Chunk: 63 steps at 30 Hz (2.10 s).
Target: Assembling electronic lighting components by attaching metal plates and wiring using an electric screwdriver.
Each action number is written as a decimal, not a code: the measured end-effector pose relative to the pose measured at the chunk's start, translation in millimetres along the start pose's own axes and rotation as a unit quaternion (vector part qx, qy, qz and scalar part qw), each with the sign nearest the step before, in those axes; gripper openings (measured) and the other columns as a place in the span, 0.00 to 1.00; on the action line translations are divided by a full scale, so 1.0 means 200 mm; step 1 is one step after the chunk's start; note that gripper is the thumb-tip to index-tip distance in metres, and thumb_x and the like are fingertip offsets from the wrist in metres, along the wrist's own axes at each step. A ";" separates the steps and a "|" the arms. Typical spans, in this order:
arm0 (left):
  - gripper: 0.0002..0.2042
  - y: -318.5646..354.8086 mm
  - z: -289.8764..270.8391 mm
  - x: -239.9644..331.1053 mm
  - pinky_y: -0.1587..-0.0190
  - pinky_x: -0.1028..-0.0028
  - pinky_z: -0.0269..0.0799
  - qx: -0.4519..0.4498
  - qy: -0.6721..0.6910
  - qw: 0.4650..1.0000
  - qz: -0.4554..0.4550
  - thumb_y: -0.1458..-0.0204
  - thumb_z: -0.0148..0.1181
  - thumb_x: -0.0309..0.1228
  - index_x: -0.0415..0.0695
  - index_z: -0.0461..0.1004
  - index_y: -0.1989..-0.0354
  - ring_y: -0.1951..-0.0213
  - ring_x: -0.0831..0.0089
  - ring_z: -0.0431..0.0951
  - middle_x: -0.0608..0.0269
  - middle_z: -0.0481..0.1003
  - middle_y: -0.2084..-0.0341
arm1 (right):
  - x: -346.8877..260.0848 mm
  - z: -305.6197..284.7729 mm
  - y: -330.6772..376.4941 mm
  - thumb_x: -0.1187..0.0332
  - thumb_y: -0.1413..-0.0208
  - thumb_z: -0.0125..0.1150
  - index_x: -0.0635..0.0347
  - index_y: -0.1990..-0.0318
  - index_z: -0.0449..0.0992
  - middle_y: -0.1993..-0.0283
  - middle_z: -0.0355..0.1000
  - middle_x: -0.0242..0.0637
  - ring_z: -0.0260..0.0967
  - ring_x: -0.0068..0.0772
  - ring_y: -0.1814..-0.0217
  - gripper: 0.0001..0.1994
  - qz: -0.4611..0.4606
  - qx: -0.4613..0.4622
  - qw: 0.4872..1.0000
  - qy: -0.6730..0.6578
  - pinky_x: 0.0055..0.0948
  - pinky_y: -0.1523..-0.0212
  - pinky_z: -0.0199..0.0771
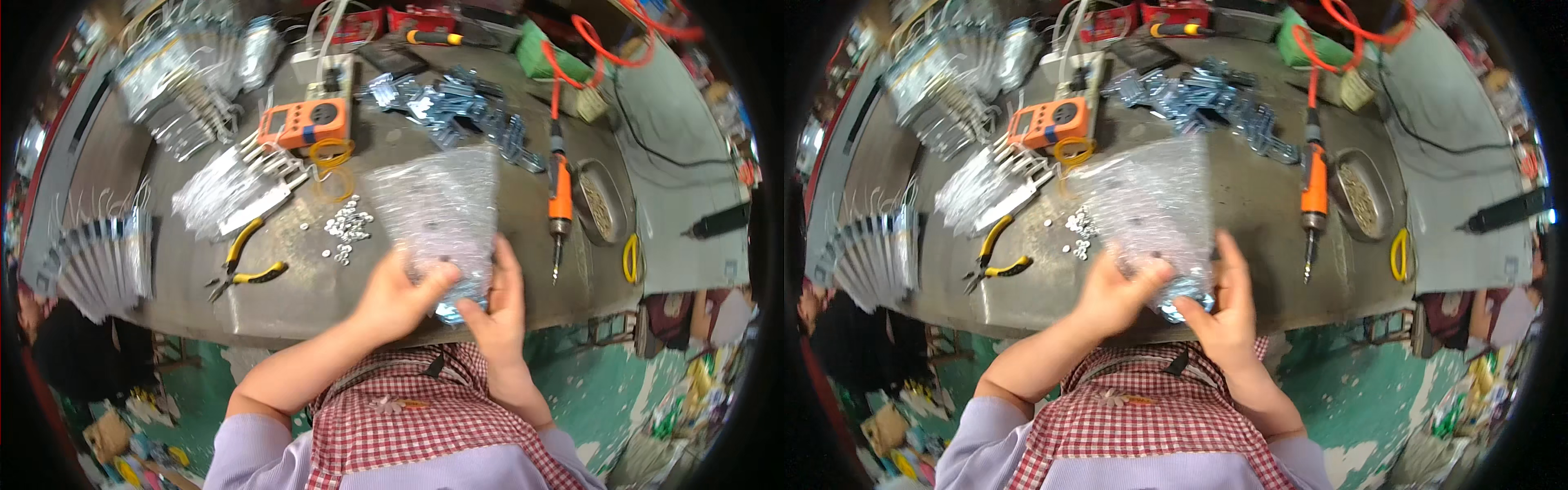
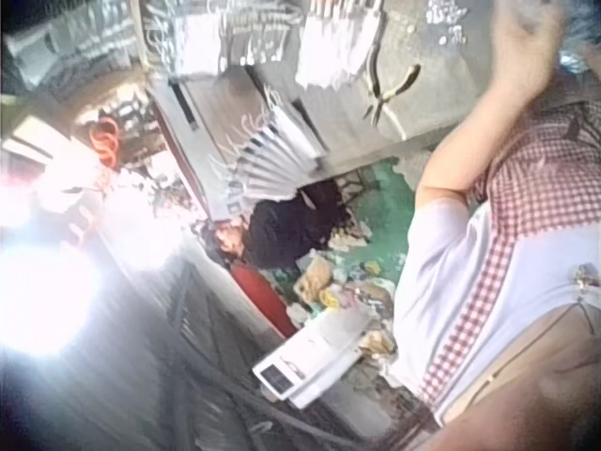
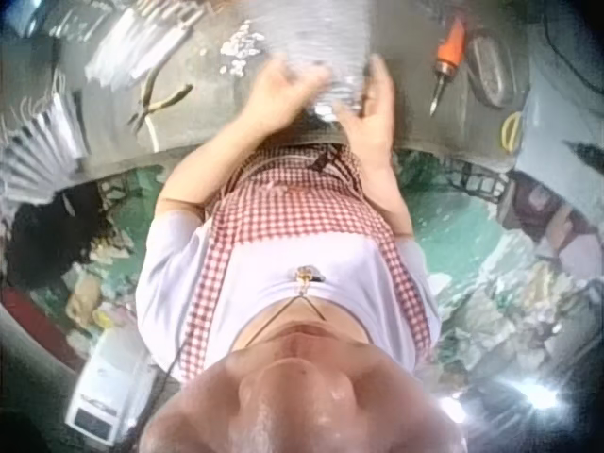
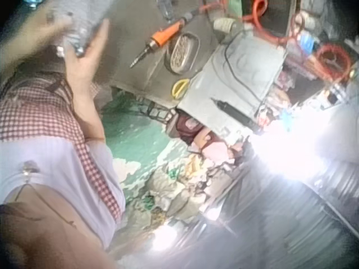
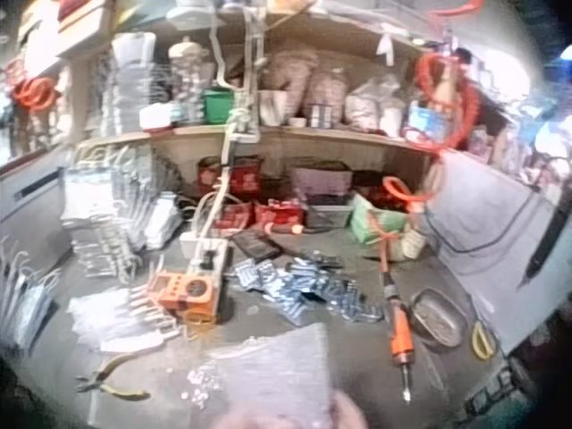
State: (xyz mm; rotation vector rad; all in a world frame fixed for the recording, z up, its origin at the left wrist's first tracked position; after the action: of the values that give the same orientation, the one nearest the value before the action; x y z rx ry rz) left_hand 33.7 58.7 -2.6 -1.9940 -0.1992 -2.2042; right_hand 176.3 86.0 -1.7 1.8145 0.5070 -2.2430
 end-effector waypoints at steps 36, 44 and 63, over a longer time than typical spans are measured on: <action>0.12 -0.14 -0.57 0.07 0.68 0.77 0.68 -0.013 0.033 0.997 -0.075 0.50 0.55 0.27 0.42 0.72 0.57 0.61 0.74 0.71 0.64 0.73 0.61 | 0.21 0.30 -0.34 0.67 0.46 0.57 0.65 0.42 0.55 0.49 0.65 0.38 0.66 0.26 0.51 0.27 0.296 -0.208 0.863 -0.352 0.28 0.50 0.66; 0.17 0.03 -0.36 0.36 0.72 0.73 0.67 0.013 -0.017 0.999 -0.031 0.48 0.51 0.32 0.41 0.61 0.51 0.71 0.69 0.72 0.59 0.71 0.70 | 0.03 0.25 -0.37 0.68 0.48 0.59 0.67 0.56 0.68 0.56 0.69 0.38 0.67 0.28 0.56 0.14 -0.091 -0.035 0.960 0.262 0.27 0.55 0.66; 0.41 0.09 -0.41 0.17 0.45 0.68 0.61 -0.361 -0.003 0.926 -0.110 0.62 0.60 0.60 0.37 0.65 0.46 0.46 0.66 0.67 0.53 0.67 0.48 | -0.26 0.11 -0.23 0.73 0.55 0.61 0.59 0.57 0.70 0.60 0.66 0.40 0.65 0.42 0.57 0.16 -0.184 -0.396 0.852 0.287 0.34 0.56 0.67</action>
State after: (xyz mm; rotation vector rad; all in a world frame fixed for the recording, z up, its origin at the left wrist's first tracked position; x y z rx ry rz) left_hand -45.3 23.7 23.5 -2.4128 0.4907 -2.6828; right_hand 151.0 117.3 59.3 1.9308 1.7066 -1.2205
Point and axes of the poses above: each hand's wrist, its own y-axis away from the middle knuckle, its own z-axis out of the palm, x = y × z, the point moved 3 cm from there along -y, towards the middle knuckle
